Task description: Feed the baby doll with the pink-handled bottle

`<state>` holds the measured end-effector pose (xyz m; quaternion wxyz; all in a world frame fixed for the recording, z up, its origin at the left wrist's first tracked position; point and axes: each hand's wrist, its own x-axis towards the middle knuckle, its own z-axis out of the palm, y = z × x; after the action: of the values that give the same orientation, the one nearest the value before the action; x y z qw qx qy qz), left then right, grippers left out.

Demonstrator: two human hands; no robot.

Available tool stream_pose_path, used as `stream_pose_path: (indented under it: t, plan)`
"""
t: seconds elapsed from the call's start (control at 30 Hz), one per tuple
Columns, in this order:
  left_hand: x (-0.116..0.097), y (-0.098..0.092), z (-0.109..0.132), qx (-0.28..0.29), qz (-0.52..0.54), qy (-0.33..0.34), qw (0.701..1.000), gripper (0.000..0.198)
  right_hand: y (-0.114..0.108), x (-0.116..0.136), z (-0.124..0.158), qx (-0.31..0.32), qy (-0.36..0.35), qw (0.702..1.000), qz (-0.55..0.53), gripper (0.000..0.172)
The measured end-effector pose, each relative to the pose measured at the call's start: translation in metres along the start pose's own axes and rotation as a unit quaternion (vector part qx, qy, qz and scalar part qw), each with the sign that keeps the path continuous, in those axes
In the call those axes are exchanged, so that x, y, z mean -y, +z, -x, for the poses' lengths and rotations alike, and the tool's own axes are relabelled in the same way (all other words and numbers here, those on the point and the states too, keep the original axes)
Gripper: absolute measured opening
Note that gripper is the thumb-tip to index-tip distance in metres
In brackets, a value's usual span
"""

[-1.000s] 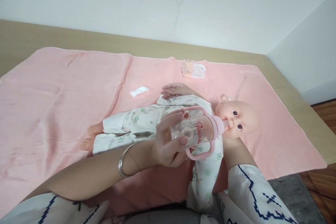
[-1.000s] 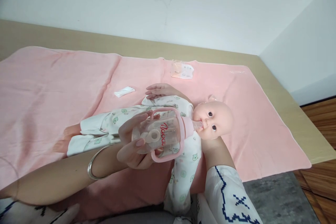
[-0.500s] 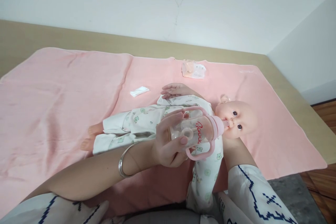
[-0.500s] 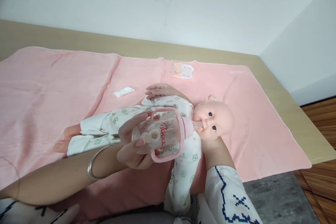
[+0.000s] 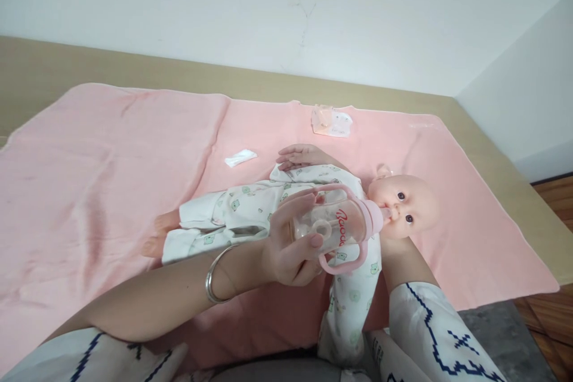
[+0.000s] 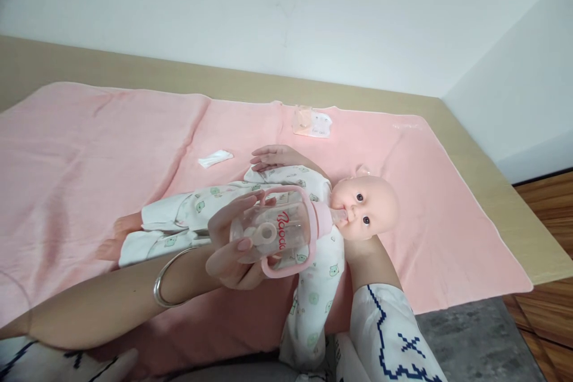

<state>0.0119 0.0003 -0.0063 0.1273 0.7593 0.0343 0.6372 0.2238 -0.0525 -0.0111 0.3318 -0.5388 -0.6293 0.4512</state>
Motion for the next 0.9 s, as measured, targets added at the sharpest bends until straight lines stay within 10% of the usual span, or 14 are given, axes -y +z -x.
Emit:
stream_pose_path:
  t: [0.2,0.57,0.9]
  plan:
    - [-0.002,0.0,0.002,0.003,0.006,-0.004,1.0,0.065,-0.008,0.008,-0.007,0.026,-0.001,1.0,-0.006,0.058]
    - [0.0,0.001,0.002,0.007,0.009,0.006,1.0,0.048,-0.001,0.019,0.0,-0.009,0.008,0.999,0.03,0.073]
    - [-0.001,-0.001,0.001,0.014,0.014,-0.003,1.0,0.055,-0.01,0.09,-0.026,-0.033,-0.008,0.997,0.063,0.065]
